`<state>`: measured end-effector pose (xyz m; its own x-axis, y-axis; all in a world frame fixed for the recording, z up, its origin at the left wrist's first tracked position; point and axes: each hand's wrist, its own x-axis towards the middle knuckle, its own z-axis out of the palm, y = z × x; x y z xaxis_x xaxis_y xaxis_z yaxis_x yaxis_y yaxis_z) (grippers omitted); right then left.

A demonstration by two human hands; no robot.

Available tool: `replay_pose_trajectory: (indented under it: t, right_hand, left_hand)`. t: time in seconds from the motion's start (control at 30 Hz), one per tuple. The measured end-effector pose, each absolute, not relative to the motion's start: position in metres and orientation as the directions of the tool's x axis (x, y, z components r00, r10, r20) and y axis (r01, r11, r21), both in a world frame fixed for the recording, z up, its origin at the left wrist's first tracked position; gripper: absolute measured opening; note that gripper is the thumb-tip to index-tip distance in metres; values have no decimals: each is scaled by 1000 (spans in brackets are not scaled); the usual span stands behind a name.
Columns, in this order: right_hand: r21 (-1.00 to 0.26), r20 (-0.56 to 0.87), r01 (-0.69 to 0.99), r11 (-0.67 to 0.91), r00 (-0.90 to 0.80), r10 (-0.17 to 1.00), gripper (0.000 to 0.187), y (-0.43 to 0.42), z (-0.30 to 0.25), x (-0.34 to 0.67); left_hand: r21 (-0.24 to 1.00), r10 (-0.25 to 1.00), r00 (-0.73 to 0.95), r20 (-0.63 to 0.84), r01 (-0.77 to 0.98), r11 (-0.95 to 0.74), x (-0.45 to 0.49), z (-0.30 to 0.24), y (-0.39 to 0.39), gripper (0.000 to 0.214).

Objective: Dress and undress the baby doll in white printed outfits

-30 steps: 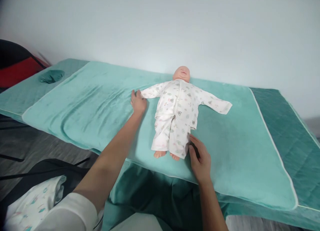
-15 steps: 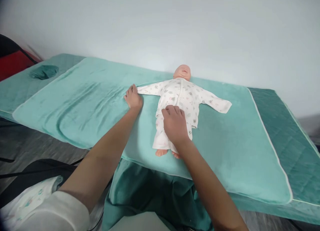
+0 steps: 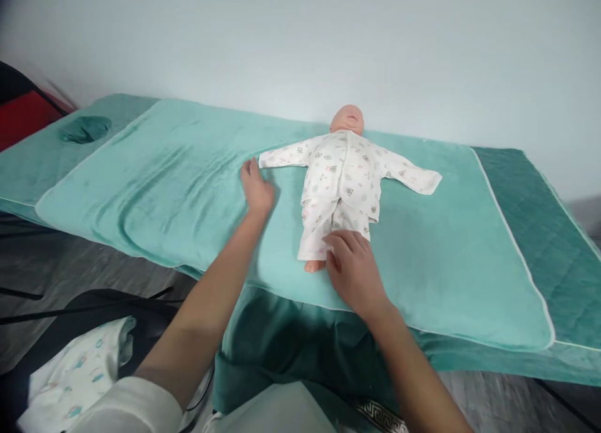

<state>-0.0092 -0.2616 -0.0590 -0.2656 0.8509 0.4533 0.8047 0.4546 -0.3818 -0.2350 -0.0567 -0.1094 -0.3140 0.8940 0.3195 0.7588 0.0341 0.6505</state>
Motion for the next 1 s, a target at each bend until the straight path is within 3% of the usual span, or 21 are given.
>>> replay_pose_trajectory:
  t: [0.23, 0.33, 0.43, 0.67, 0.8, 1.0]
  right_hand:
    - [-161, 428, 940, 301, -208, 879, 21, -296, -82, -26]
    - [-124, 443, 954, 275, -194, 875, 12, -290, -84, -29]
    - [-148, 449, 951, 273, -181, 875, 9, -286, -84, -31]
    - [-273, 541, 906, 323, -133, 830, 9, -300, -78, -33]
    - [-299, 543, 888, 348, -141, 828, 8, -306, -76, -30]
    - [-389, 486, 829, 400, -184, 854, 13, -309, -73, -17]
  left_hand:
    - [820, 920, -157, 360, 524, -231, -218, -133, -211, 36]
    - [800, 909, -34, 415, 489, -347, -207, -140, -258, 32]
    - [755, 895, 66, 442, 511, -411, -199, -141, -273, 31]
    - [773, 923, 77, 377, 523, -359, -198, -125, -261, 7]
    - [797, 898, 17, 441, 453, -400, -207, -117, -267, 7]
    - [696, 878, 133, 461, 560, -450, -220, -133, -275, 8]
